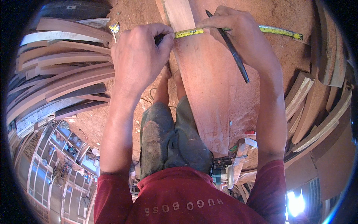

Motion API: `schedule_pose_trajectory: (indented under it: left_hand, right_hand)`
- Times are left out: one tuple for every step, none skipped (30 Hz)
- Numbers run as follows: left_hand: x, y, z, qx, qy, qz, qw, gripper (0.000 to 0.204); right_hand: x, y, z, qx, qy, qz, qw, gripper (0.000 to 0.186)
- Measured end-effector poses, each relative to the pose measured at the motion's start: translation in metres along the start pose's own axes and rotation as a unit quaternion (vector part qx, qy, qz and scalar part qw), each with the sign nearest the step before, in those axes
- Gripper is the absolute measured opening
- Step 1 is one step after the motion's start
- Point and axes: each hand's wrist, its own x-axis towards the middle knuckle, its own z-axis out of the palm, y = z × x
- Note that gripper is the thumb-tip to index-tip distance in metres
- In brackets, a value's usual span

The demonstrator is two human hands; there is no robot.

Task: The person measures a wooden plank with a tape measure and marks it with a pencil before cutting it with a circular saw.

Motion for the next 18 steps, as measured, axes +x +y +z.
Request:
schedule_pose_trajectory:
  left_hand:
    - [0.0, 0.0, 0.0, -0.001, 0.0, -0.001, 1.0, 0.021]
    - [0.0, 0.0, 0.0, -0.002, 0.0, -0.003, 1.0, 0.022]
    - [0.0, 0.0, 0.0, -0.001, 0.0, -0.003, 1.0, 0.022]
    - [0.0, 0.0, 0.0, 0.0, 0.0, -0.002, 1.0, 0.022]
    - [0.0, 0.0, 0.0, 0.001, -0.001, -0.002, 1.0, 0.022]
    - [0.0, 0.001, 0.0, 0.003, -0.002, -0.003, 1.0, 0.021]
    - [0.0, 0.002, -0.001, 0.004, -0.004, -0.005, 1.0, 0.021]
    - [0.0, 0.003, -0.002, 0.006, -0.006, -0.006, 1.0, 0.021]
    - [0.0, 0.003, -0.002, 0.004, -0.006, -0.007, 1.0, 0.021]
    - [0.0, 0.002, -0.002, 0.001, -0.006, -0.007, 1.0, 0.021]
    - [0.0, 0.002, -0.002, -0.001, -0.006, -0.007, 1.0, 0.021]
    - [0.0, 0.002, -0.001, 0.0, -0.004, -0.006, 1.0, 0.021]
    - [0.001, 0.002, -0.001, 0.002, -0.003, -0.004, 1.0, 0.02]
    - [0.001, 0.002, -0.001, 0.003, -0.002, -0.003, 1.0, 0.02]
    - [0.001, 0.002, -0.001, 0.005, -0.003, -0.003, 1.0, 0.02]
    - [0.001, 0.002, -0.001, 0.006, -0.003, -0.004, 1.0, 0.02]
    - [0.0, 0.002, -0.001, 0.008, -0.004, -0.005, 1.0, 0.02]
    - [0.0, 0.001, -0.001, 0.006, -0.005, -0.008, 1.0, 0.02]
  right_hand:
    - [0.0, 0.0, 0.0, -0.003, 0.001, -0.002, 1.0, 0.023]
    - [0.0, 0.0, 0.0, -0.005, 0.002, -0.004, 1.0, 0.023]
    - [0.0, 0.0, 0.0, -0.008, 0.003, -0.006, 1.0, 0.023]
    - [0.0, 0.0, 0.0, -0.007, 0.005, -0.004, 1.0, 0.022]
    - [0.0, -0.001, 0.001, -0.005, 0.007, -0.003, 1.0, 0.022]
    - [0.0, -0.001, 0.001, -0.003, 0.009, -0.001, 1.0, 0.022]
    - [0.0, 0.0, 0.0, -0.007, 0.009, -0.005, 1.0, 0.021]
    - [0.0, 0.0, 0.0, -0.011, 0.008, -0.01, 1.0, 0.021]
    - [0.0, 0.0, 0.0, -0.015, 0.008, -0.014, 1.0, 0.021]
    - [0.0, 0.0, 0.0, -0.018, 0.007, -0.013, 1.0, 0.021]
    - [0.0, 0.0, -0.001, -0.02, 0.005, -0.011, 1.0, 0.02]
    - [0.0, -0.001, -0.001, -0.023, 0.004, -0.01, 1.0, 0.02]
    - [-0.001, 0.0, -0.001, -0.025, 0.004, -0.011, 1.0, 0.02]
    - [-0.001, 0.001, -0.001, -0.027, 0.003, -0.012, 1.0, 0.02]
    - [-0.001, 0.001, -0.002, -0.029, 0.003, -0.014, 0.999, 0.021]
    - [0.002, -0.004, -0.005, -0.027, -0.001, 0.0, 1.0, 0.019]
    - [0.008, -0.013, -0.012, -0.025, -0.006, 0.013, 1.0, 0.017]
    - [0.011, -0.018, -0.015, -0.023, -0.01, 0.026, 0.999, 0.017]
